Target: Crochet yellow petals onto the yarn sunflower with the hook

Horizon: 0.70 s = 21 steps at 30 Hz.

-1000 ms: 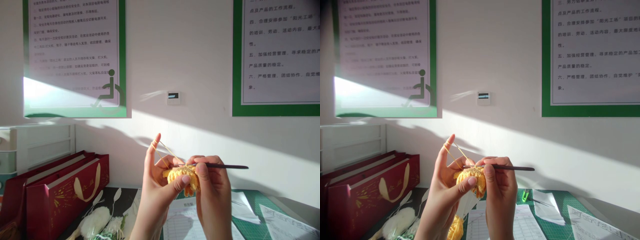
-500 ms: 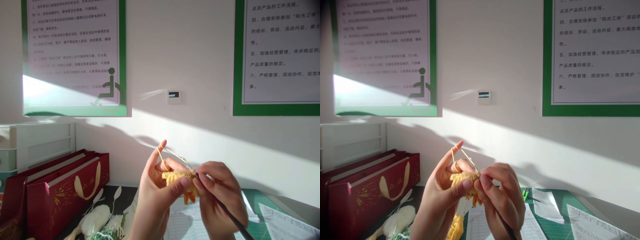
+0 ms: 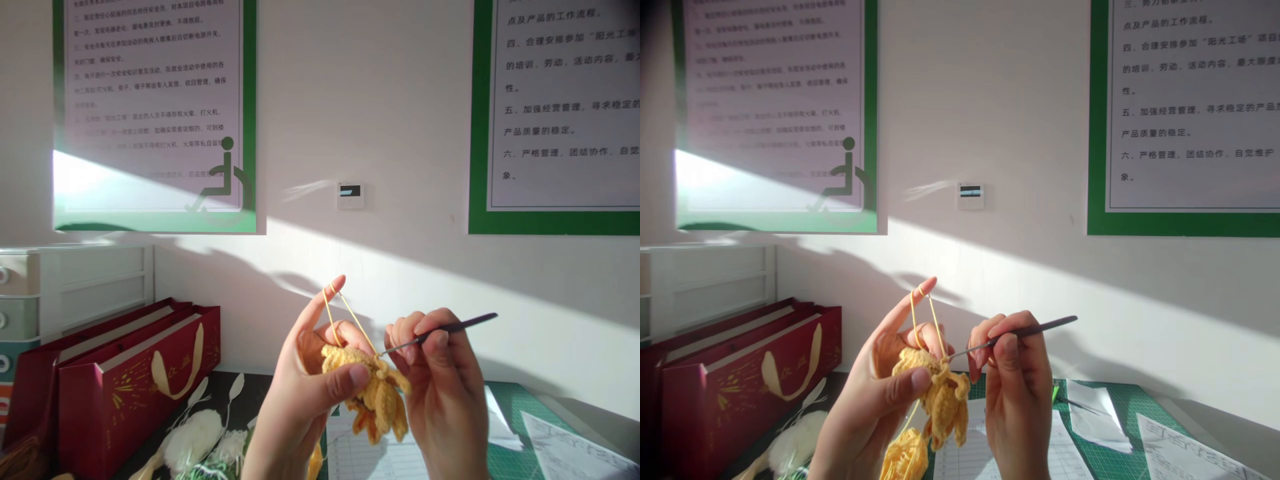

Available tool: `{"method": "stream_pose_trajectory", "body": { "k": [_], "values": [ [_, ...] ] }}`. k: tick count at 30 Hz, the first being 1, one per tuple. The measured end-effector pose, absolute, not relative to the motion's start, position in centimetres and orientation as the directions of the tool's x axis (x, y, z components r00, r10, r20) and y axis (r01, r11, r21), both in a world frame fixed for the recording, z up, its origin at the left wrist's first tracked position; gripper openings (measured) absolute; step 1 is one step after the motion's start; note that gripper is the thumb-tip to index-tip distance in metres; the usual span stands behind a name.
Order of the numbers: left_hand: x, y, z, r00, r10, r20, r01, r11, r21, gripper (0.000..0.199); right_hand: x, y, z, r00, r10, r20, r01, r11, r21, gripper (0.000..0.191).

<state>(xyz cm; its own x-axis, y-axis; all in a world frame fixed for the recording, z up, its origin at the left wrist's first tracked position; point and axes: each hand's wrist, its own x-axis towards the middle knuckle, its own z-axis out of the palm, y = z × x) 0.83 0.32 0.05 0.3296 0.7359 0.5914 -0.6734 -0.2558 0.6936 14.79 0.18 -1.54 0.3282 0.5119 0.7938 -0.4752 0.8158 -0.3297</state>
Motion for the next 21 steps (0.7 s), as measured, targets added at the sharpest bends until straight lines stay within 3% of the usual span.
{"method": "stream_pose_trajectory", "body": {
  "k": [3,6,9,11,12,14,16,18,21],
  "values": [
    [0.6,-0.2,0.2,0.298,0.747,0.595,-0.647,-0.3,0.701,0.106,14.6,0.1,-1.5,0.259,0.616,0.744,-0.526,0.736,-0.426,0.029],
    [0.7,-1.0,0.2,0.192,0.774,0.604,-0.592,-0.399,0.7,0.109,14.6,0.3,-1.6,0.239,0.552,0.799,-0.398,0.806,-0.438,0.028],
    [1.3,-1.7,0.2,0.108,0.778,0.619,-0.556,-0.469,0.686,0.108,15.0,0.6,-2.2,0.259,0.229,0.938,0.073,0.964,-0.256,0.011],
    [1.7,-1.9,0.2,0.1,0.791,0.604,-0.569,-0.452,0.687,0.105,15.3,0.6,-2.7,0.197,-0.071,0.978,0.421,0.907,-0.019,0.023],
    [1.8,-1.9,0.3,0.113,0.805,0.583,-0.589,-0.418,0.691,0.102,15.3,0.6,-2.9,0.14,-0.199,0.97,0.525,0.846,0.098,0.031],
    [1.8,-1.7,0.4,0.174,0.825,0.537,-0.641,-0.319,0.698,0.094,15.1,0.6,-3.1,0.159,-0.3,0.941,0.534,0.828,0.174,0.034],
    [1.5,-1.3,0.4,0.239,0.828,0.507,-0.679,-0.23,0.697,0.087,14.6,0.7,-3.0,0.264,-0.213,0.941,0.38,0.92,0.102,0.025],
    [1.2,-0.8,0.4,0.269,0.814,0.515,-0.697,-0.205,0.688,0.086,14.1,0.6,-2.8,0.376,0.04,0.926,0.126,0.988,-0.093,0.011],
    [0.8,-0.4,0.3,0.272,0.786,0.556,-0.693,-0.241,0.68,0.092,13.9,0.5,-2.4,0.397,0.263,0.88,-0.114,0.965,-0.237,0.009]
  ]
}}
